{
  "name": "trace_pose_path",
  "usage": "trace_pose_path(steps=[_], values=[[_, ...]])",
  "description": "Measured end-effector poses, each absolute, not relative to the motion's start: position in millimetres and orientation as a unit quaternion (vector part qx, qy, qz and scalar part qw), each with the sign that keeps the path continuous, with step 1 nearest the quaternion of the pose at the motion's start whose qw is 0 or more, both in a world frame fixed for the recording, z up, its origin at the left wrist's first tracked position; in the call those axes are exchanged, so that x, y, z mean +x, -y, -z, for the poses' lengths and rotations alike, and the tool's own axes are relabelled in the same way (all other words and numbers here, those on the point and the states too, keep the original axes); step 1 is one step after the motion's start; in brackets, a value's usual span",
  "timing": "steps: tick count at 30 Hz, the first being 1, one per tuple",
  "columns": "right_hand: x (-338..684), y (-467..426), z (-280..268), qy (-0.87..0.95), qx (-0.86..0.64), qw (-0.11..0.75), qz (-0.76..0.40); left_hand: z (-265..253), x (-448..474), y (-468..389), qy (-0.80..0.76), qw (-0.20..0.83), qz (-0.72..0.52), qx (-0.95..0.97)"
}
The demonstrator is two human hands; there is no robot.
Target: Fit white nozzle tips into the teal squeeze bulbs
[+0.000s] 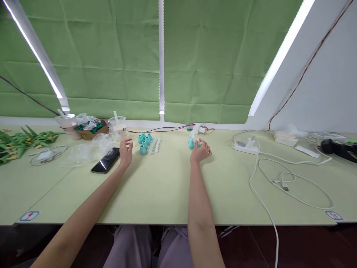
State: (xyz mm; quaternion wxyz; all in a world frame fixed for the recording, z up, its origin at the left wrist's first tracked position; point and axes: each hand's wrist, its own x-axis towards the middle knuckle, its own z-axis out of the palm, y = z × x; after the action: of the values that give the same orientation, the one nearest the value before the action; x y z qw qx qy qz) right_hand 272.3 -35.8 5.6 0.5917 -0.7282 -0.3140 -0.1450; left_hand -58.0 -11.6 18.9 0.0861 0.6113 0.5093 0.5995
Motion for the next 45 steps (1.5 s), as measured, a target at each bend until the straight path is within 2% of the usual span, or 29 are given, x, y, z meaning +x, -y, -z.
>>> trace_pose_path(steps=[3, 7, 11, 15, 19, 24, 28, 35, 40, 45], values=[[265, 37, -15, 0.349, -0.675, 0.632, 0.153, -21, -44, 25, -0.465, 0.058, -0.592, 0.656], [227, 34, -32, 0.453, -0.561, 0.680, 0.132, -25, -30, 42, -0.401, -0.034, -0.575, 0.712], [160, 41, -39, 0.557, -0.465, 0.688, 0.010, -24, -24, 49, -0.363, -0.081, -0.543, 0.753], [112, 54, -40, 0.600, -0.415, 0.675, -0.108, -17, -28, 42, -0.353, -0.059, -0.489, 0.795], [104, 54, -37, 0.605, -0.435, 0.648, -0.158, -14, -39, 36, -0.387, -0.034, -0.477, 0.788], [112, 47, -30, 0.618, -0.447, 0.616, -0.199, -16, -46, 36, -0.413, -0.059, -0.434, 0.798], [111, 47, -27, 0.627, -0.437, 0.620, -0.176, -16, -44, 38, -0.429, -0.076, -0.421, 0.796], [107, 54, -25, 0.615, -0.444, 0.642, -0.118, -17, -40, 40, -0.449, -0.049, -0.437, 0.778], [129, 42, -17, 0.557, -0.455, 0.683, -0.126, -22, -49, 39, -0.480, -0.033, -0.487, 0.729], [158, 21, 7, 0.519, -0.485, 0.681, -0.178, -30, -66, 22, -0.542, -0.025, -0.566, 0.621]])
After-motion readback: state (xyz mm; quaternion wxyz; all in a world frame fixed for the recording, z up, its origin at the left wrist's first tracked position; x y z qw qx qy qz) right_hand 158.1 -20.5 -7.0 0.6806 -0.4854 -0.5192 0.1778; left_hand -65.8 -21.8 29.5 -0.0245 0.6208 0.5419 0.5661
